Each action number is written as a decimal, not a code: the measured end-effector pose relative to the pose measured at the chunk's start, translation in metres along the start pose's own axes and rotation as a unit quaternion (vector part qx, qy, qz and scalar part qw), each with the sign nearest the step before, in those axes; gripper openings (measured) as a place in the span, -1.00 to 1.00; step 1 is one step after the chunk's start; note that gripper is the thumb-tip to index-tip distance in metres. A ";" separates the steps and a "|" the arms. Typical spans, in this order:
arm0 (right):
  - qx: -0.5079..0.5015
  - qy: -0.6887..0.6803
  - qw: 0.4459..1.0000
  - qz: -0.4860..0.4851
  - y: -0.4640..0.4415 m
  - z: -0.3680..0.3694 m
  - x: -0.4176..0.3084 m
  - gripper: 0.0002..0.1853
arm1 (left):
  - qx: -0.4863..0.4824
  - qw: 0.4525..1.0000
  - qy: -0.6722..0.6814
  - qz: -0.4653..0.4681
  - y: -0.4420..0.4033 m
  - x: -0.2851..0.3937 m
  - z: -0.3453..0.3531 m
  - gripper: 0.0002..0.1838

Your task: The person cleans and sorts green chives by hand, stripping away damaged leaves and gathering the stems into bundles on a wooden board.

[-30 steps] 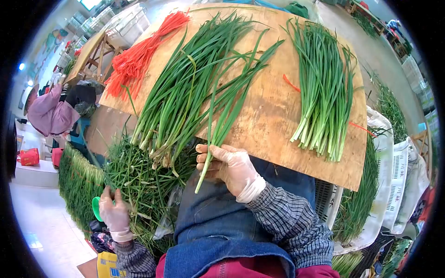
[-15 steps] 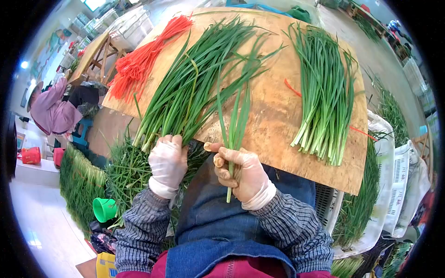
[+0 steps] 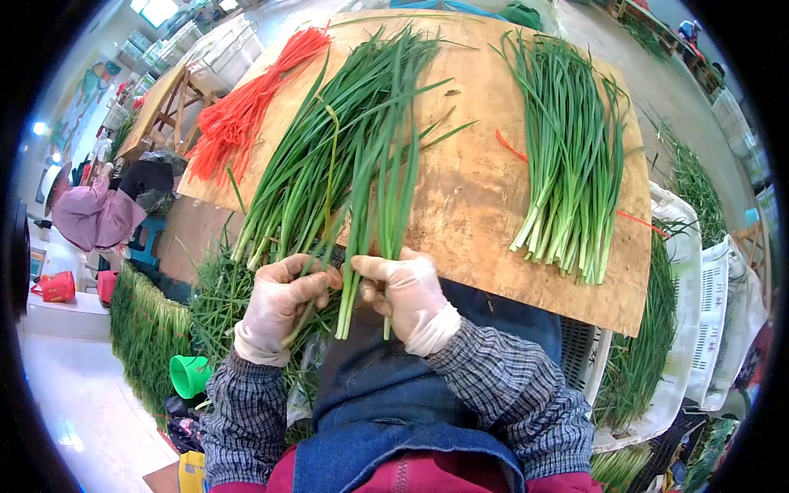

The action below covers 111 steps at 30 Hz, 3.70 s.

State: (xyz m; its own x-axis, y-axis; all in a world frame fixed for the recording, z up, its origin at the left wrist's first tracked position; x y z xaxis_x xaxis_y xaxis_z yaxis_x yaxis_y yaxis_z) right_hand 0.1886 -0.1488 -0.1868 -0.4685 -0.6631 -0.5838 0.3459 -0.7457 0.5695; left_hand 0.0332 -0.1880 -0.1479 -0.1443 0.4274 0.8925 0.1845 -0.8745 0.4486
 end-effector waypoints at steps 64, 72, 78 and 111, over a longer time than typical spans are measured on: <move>0.052 0.018 0.998 0.003 0.004 -0.009 -0.012 -0.92 | 0.404 0.887 0.022 0.220 0.076 -0.035 -0.070 -0.91; -0.099 -0.112 0.982 0.117 -0.002 -0.013 -0.017 -0.79 | 0.388 0.653 -0.563 0.327 0.089 -0.073 -0.125 -0.91; -0.116 -0.085 0.986 0.086 0.008 -0.007 -0.031 -0.79 | 0.220 0.768 -0.488 0.352 0.017 -0.027 0.012 -0.78; -0.005 0.044 0.999 0.005 -0.016 0.020 0.007 -0.82 | 0.219 0.963 -0.127 0.088 0.058 0.008 -0.055 -0.89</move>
State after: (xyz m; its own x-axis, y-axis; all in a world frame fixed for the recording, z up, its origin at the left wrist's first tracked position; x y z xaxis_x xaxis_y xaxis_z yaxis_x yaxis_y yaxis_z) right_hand 0.1635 -0.1405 -0.1885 -0.3927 -0.6731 -0.6266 0.3587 -0.7395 0.5696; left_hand -0.0112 -0.2476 -0.1171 0.1593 0.3721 0.9144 0.5856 -0.7813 0.2160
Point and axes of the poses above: each hand's wrist, its own y-axis away from the middle knuckle, its own z-axis out of the palm, x = y × z, the point moved 1 cm from there along -y, towards the middle knuckle, and after that the axes turned 8 degrees about x, right-handed, at the moved point
